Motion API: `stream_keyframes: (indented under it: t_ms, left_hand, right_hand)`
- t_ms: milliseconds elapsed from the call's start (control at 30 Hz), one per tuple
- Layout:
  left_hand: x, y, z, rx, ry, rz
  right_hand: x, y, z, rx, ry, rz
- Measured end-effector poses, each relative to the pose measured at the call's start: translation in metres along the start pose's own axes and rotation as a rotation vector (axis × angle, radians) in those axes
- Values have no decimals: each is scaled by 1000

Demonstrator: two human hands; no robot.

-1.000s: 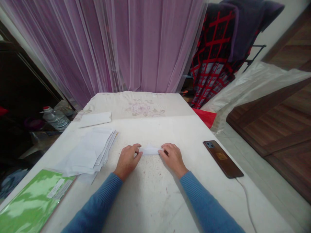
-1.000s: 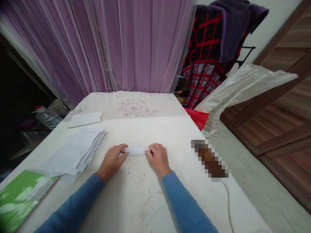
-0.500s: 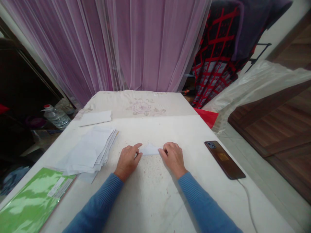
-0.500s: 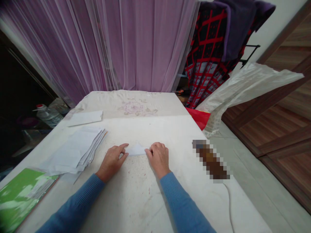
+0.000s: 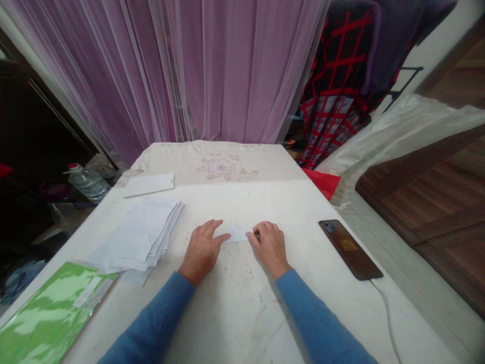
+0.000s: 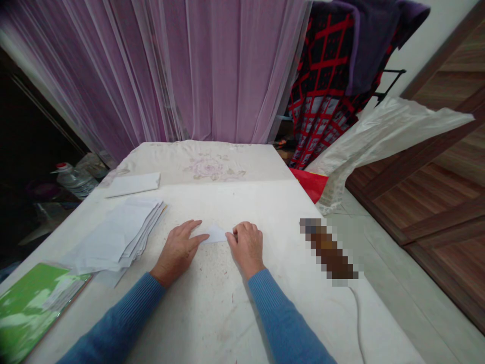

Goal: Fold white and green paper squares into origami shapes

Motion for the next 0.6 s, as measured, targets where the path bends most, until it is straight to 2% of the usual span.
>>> stream_keyframes:
  t_ms: [100, 200, 300, 433, 600]
  left_hand:
    - [14, 0, 6, -49, -32, 133]
    - [17, 1, 11, -87, -39, 165]
    - [16, 0, 13, -97, -42, 155]
    - [15, 0, 15, -121, -49, 145]
    - [14, -1, 14, -137, -34, 145]
  right_hand:
    - [3, 0, 1, -1, 4, 24]
    - [2, 1, -1, 21, -17, 17]
    - [-12, 5, -5, 35, -84, -114]
    - [-43, 19, 5, -131, -114, -367]
    - [-46, 32, 17, -290, -29, -354]
Point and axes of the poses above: each hand's wrist, its own y-axis away from the middle knuckle, its own z-axis out of the palm, x = y × z, the point moved 10 cm from there along -y, towards the middle knuckle, and after that the axes turned 11 degrees about -y, right-handed, at the moved point
